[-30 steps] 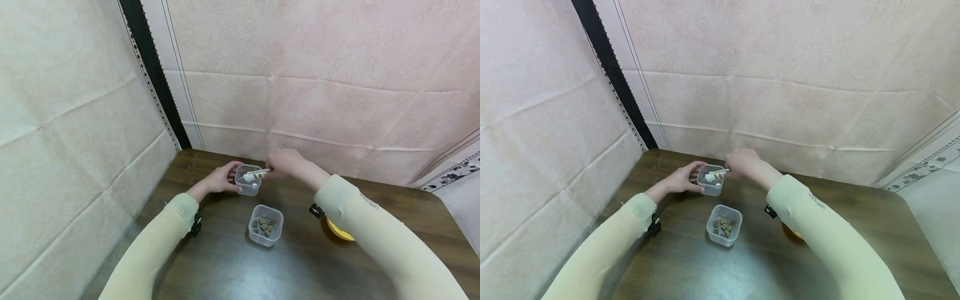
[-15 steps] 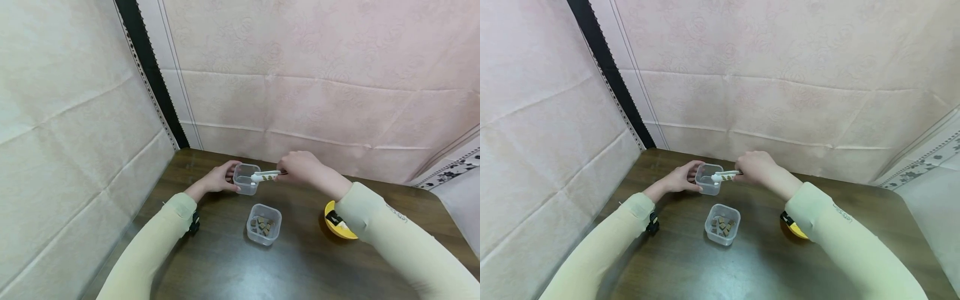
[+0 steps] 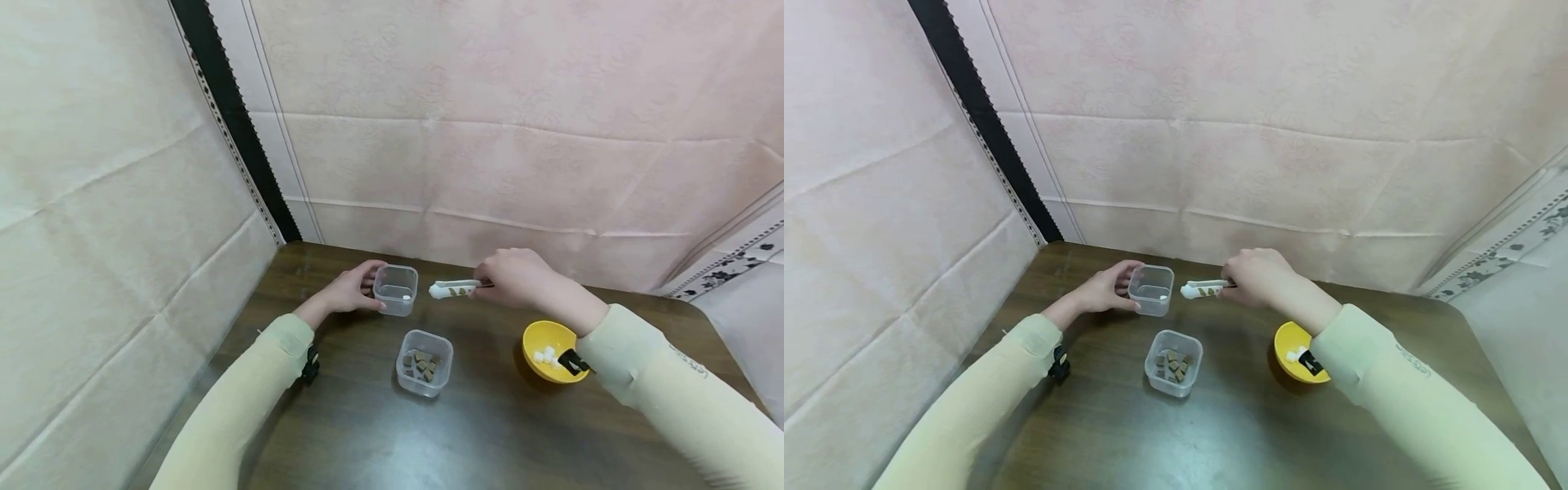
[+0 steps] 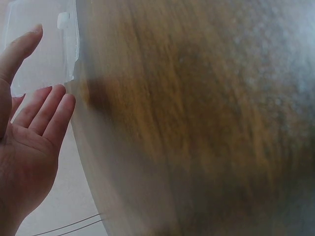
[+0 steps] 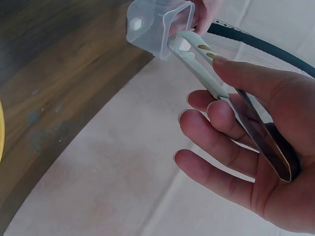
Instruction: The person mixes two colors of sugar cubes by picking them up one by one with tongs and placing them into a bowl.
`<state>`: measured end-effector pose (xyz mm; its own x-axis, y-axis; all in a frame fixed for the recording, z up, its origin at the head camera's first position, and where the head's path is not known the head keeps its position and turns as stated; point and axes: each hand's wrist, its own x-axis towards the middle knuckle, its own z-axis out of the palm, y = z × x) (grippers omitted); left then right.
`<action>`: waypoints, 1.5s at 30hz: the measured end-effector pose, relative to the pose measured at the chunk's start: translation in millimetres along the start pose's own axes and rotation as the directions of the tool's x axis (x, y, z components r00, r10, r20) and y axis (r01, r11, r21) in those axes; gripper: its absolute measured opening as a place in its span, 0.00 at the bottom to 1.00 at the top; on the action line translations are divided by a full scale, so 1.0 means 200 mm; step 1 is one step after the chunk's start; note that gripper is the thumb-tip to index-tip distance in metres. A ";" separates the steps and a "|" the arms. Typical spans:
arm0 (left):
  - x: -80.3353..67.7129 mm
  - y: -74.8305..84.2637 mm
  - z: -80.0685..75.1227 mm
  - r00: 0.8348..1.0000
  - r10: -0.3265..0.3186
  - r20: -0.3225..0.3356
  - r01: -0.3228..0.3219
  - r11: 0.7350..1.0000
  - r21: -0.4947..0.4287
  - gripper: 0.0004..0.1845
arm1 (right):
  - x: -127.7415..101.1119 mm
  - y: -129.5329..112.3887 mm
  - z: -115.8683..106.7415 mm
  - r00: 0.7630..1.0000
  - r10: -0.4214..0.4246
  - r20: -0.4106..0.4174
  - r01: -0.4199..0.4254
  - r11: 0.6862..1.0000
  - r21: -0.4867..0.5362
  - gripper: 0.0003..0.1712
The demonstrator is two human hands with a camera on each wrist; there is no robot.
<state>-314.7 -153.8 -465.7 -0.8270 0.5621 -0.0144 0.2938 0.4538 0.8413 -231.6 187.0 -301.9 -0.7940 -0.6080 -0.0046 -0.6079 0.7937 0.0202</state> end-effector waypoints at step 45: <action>0.00 0.01 0.00 1.000 0.015 -0.001 -0.015 1.000 0.001 0.48 | -0.60 0.39 0.08 0.981 0.163 0.102 -0.168 0.985 0.036 0.20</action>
<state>-314.2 -153.9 -463.8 -0.8230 0.5680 -0.0008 0.3068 0.4458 0.8409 -183.5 323.2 -315.9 -0.8792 -0.4652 -0.1032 -0.4662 0.8845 -0.0156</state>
